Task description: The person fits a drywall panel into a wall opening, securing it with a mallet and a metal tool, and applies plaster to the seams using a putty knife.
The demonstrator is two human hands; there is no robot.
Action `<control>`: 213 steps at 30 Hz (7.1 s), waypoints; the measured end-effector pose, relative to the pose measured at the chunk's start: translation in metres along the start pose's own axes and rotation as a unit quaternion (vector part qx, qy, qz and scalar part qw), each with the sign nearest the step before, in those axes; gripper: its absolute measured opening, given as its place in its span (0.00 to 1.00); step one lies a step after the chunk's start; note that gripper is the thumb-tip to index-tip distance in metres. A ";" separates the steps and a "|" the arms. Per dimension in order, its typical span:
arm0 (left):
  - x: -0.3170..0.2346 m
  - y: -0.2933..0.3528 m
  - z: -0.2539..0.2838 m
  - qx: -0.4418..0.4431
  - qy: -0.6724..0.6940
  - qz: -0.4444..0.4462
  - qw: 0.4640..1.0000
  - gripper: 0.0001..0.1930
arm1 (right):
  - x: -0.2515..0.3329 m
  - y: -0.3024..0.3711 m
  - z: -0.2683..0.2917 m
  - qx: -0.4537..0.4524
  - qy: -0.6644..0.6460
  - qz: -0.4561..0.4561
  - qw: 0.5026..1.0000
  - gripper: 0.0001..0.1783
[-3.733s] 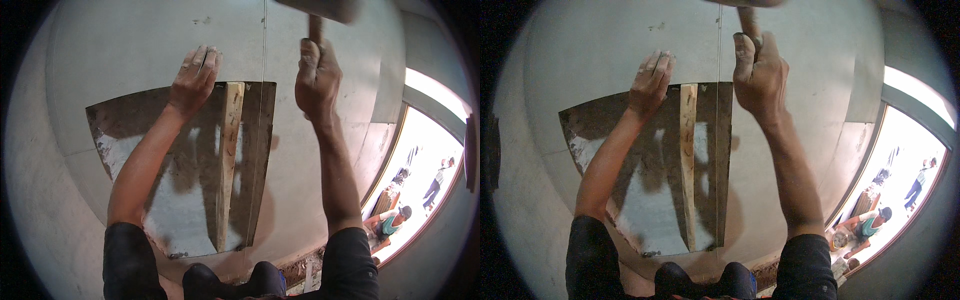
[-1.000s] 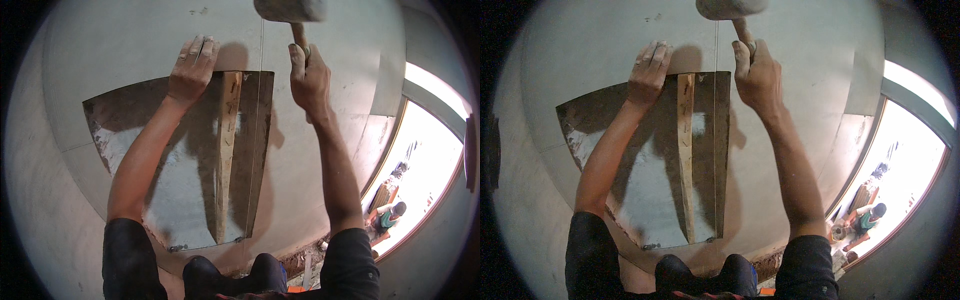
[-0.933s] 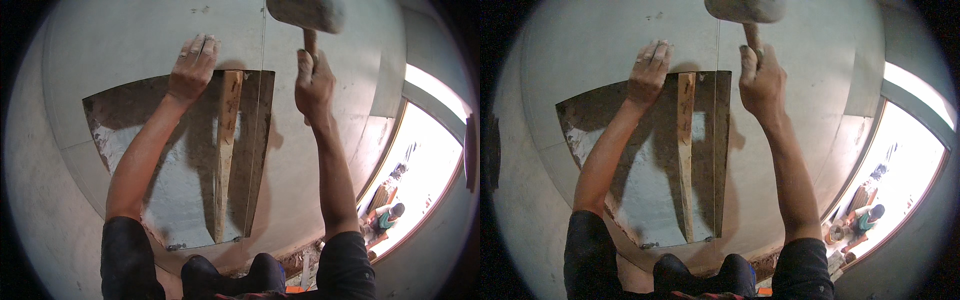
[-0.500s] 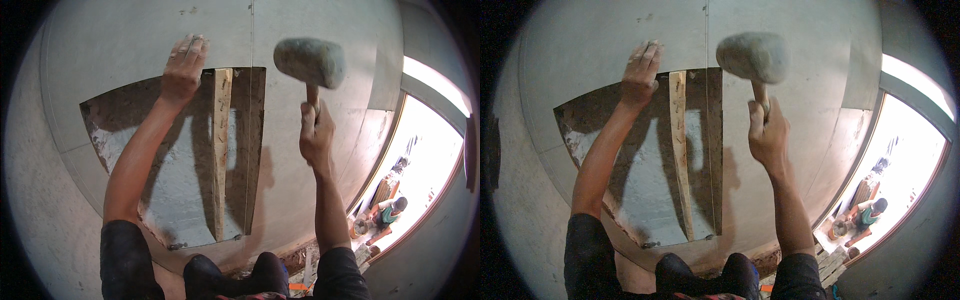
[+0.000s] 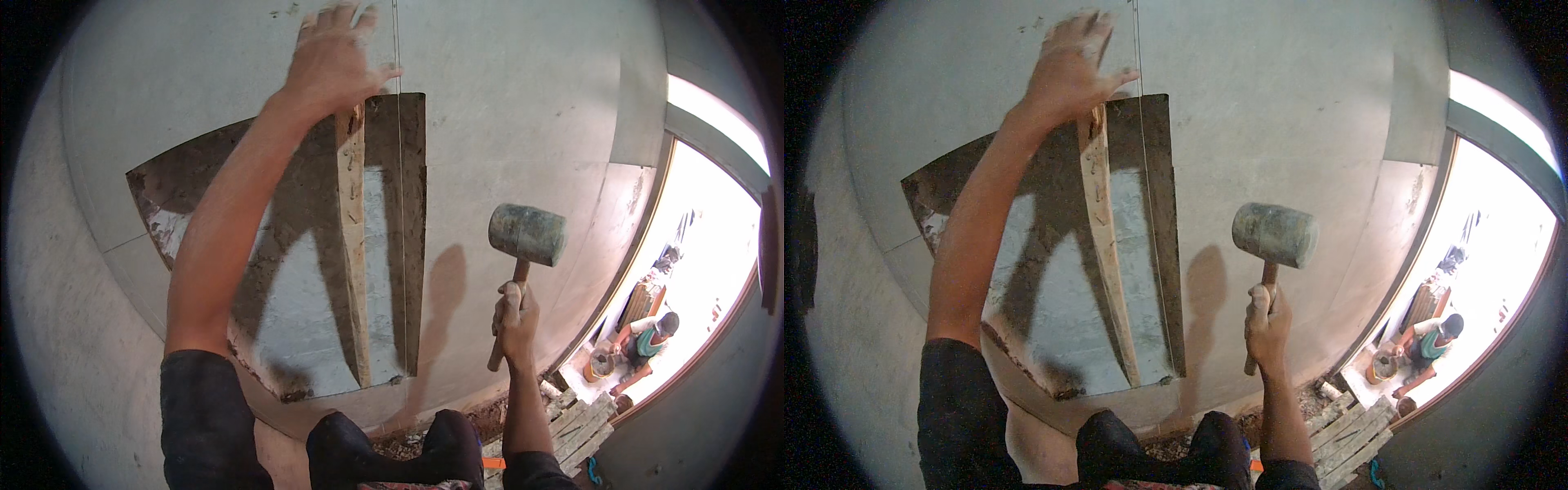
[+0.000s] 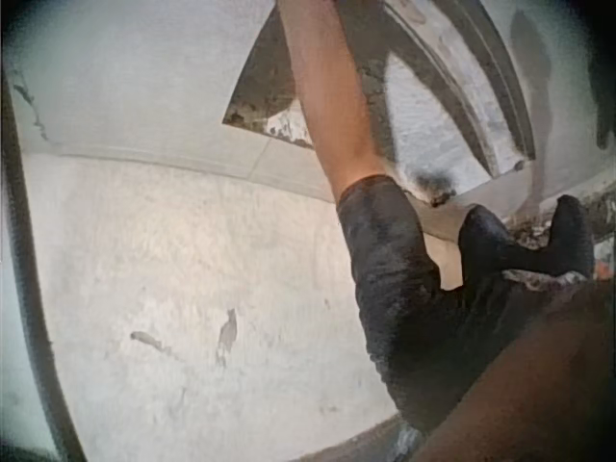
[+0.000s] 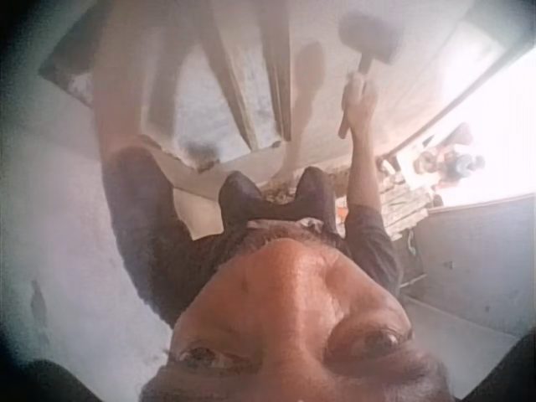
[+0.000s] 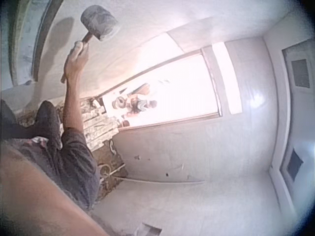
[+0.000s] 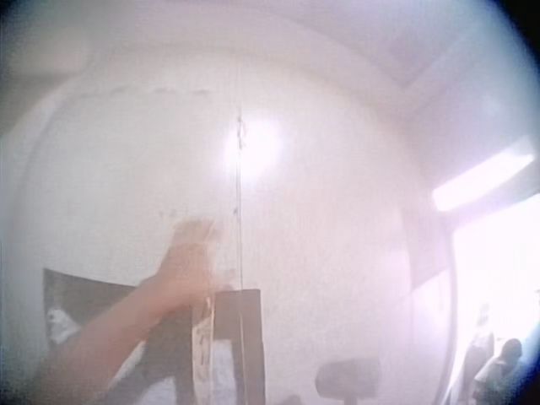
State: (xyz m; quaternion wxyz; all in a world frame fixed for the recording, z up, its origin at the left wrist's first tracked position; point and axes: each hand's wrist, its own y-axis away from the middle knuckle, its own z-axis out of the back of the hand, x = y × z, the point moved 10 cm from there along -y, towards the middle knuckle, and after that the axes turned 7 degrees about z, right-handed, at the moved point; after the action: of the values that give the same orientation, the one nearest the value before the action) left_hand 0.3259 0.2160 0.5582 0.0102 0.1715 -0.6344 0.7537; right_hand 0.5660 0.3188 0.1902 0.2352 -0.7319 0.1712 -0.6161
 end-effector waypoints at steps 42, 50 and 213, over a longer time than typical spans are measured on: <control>0.268 0.313 0.109 0.003 -0.199 0.321 0.926 0.45 | -0.038 0.050 -0.042 0.090 -0.026 0.019 0.995 0.20; 0.263 0.313 0.114 0.009 -0.190 0.316 0.929 0.44 | -0.013 0.086 -0.145 0.220 -0.084 0.006 0.972 0.21; -0.059 0.207 -0.040 0.142 0.474 0.306 0.814 0.17 | -0.098 0.152 0.046 0.039 0.102 -0.153 0.982 0.20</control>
State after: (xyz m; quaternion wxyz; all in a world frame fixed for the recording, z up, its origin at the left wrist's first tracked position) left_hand 0.3230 0.2261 0.3394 0.0543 -0.4101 -0.4571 0.7874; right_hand 0.5988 0.2522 0.0193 0.1475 -0.6729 0.0566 -0.7227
